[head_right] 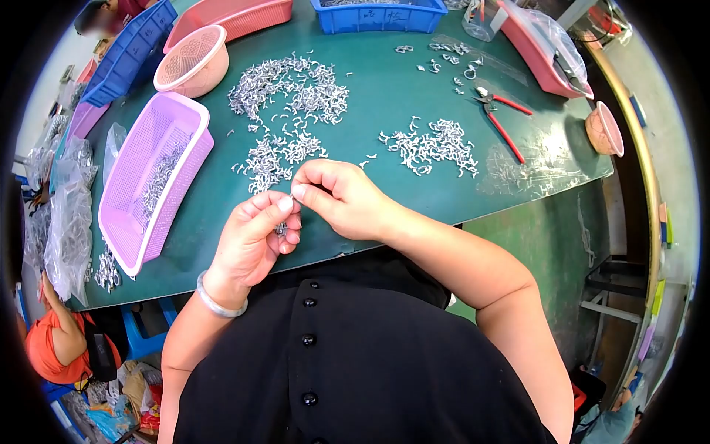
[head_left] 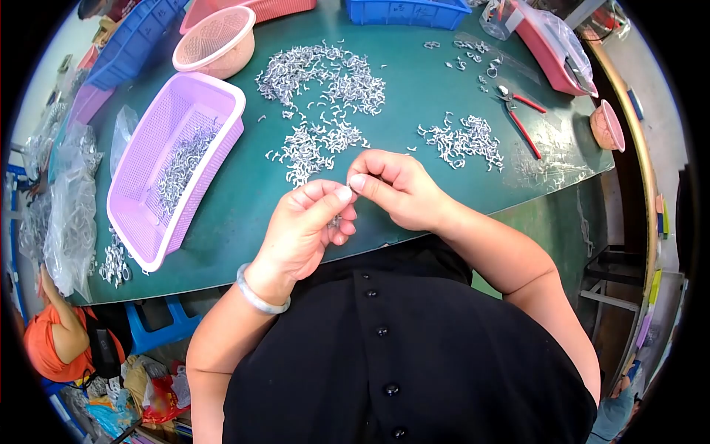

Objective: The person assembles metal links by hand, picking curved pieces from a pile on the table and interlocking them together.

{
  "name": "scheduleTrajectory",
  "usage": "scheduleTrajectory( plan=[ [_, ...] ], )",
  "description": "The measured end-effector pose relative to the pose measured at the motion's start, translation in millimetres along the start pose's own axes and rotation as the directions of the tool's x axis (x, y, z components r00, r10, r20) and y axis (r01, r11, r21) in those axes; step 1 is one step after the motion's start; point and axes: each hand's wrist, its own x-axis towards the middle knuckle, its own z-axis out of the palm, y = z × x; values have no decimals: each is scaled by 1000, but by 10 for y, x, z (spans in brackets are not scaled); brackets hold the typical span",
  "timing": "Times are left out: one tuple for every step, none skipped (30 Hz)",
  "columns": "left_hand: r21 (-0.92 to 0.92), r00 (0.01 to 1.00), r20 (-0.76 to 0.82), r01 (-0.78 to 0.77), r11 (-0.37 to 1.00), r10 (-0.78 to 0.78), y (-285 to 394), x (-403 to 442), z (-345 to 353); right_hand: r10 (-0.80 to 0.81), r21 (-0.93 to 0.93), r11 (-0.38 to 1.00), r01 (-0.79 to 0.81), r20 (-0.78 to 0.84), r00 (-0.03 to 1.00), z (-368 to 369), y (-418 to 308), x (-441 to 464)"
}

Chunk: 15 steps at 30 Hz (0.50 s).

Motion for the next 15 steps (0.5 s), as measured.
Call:
scheduleTrajectory(
  plan=[
    [-9,1000,1,3,1000,-3,-1,6,-3,-27,-79,997,27,-5,1000,-1,-12,-1],
    [-18,1000,2,6,1000,-5,1,11,-9,-41,-125,991,36,-37,998,-14,-11,5],
    [-27,1000,3,8,1000,-8,2,12,-18,-56,-172,984,44,-69,996,-40,-5,18],
    [-32,1000,7,7,999,-6,0,13,-30,-73,-219,974,50,-99,992,-70,3,33],
    [-37,1000,12,5,999,-4,-4,14,-45,-161,-378,919,115,-92,983,-103,24,44],
    [-43,1000,17,3,999,-2,-7,16,-58,-245,-525,833,173,-70,967,-142,61,55],
    [-45,1000,18,2,999,-1,-12,16,-70,-323,-657,720,222,-34,946,-169,98,60],
    [-48,1000,19,2,999,-1,-18,13,-81,-316,-732,646,218,4,949,-179,131,59],
    [-51,1000,20,1,999,0,-20,10,-90,-322,-744,626,233,26,946,-178,142,55],
    [-53,1000,16,3,999,-3,-16,7,-94,-327,-756,606,248,47,944,-177,148,49],
    [-54,1000,11,6,999,-5,-9,4,-97,-332,-767,586,262,68,941,-177,156,45],
    [-56,1000,7,9,998,-8,-7,1,-100,-328,-762,593,262,68,942,-177,169,47],
    [-70,1000,5,7,998,-6,-10,0,-104,-325,-756,600,261,68,943,-178,185,54],
    [-84,1000,2,4,996,-4,-15,1,-110,-321,-751,606,260,68,945,-179,196,60],
    [-97,1000,0,2,995,-2,-20,5,-117,-322,-754,602,262,71,944,-181,203,65]
  ],
)
